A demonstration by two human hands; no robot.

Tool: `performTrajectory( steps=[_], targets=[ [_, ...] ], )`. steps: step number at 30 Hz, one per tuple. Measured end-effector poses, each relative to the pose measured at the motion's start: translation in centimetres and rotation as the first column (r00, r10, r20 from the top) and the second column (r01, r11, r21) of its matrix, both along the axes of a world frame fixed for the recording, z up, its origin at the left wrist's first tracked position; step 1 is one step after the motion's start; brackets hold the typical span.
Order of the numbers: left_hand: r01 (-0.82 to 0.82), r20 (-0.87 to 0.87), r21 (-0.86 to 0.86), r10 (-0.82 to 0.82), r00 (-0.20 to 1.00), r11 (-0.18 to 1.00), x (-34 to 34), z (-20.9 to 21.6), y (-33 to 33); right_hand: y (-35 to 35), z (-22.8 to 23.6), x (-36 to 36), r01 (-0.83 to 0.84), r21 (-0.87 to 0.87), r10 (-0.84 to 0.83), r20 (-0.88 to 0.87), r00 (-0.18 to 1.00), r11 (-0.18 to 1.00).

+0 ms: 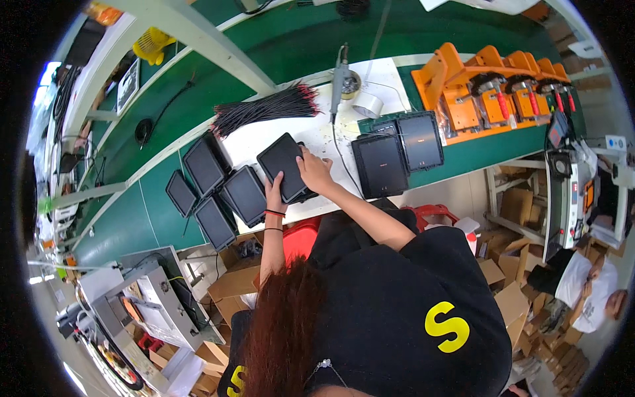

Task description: Assembling solar panel components and packing them into boxes.

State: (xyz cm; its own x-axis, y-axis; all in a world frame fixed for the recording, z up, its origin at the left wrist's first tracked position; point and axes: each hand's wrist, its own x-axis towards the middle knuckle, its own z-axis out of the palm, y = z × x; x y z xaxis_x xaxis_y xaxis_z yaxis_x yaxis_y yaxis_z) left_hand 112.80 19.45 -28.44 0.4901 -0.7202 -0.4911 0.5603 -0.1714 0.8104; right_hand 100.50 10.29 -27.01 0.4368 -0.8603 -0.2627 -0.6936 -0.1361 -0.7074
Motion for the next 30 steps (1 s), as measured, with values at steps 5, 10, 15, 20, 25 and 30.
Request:
performTrajectory(
  steps=[5, 10, 15, 20, 25, 30],
  targets=[
    [0.180, 0.681, 0.181, -0.255, 0.686, 0.967, 0.1, -1.1, -0.7, 0.8, 0.6, -2.1, 0.017, -0.162, -0.040, -0.139, 0.989, 0.987],
    [-0.058, 0.937, 0.327, -0.316, 0.149, 0.943, -1.9, 0.0, -0.6, -0.8, 3.9, -12.7, 0.066, -0.504, -0.202, -0.221, 0.954, 0.861],
    [0.027, 0.977, 0.214, -0.214, -0.007, 0.977, -7.4, 1.9, -2.3, -0.7, 4.4, -20.1, 0.344, -0.268, -0.435, -0.485, 0.758, 0.900],
    [0.513, 0.730, 0.212, -0.484, 0.483, 0.832, -16.8, 0.0, -3.6, -0.9, 2.3, -22.7, 0.392, -0.168, -0.426, -0.359, 0.830, 0.905],
    [0.414, 0.798, 0.361, -0.506, 0.327, 0.836, -20.2, -0.8, -5.2, -1.3, 2.3, -26.1, 0.362, -0.239, -0.399, -0.130, 0.908, 0.901],
    [0.296, 0.797, 0.479, -0.551, 0.248, 0.826, -22.1, 0.5, -6.0, -1.1, 6.5, -27.8, 0.392, -0.086, -0.382, 0.110, 0.918, 0.916]
  ],
)
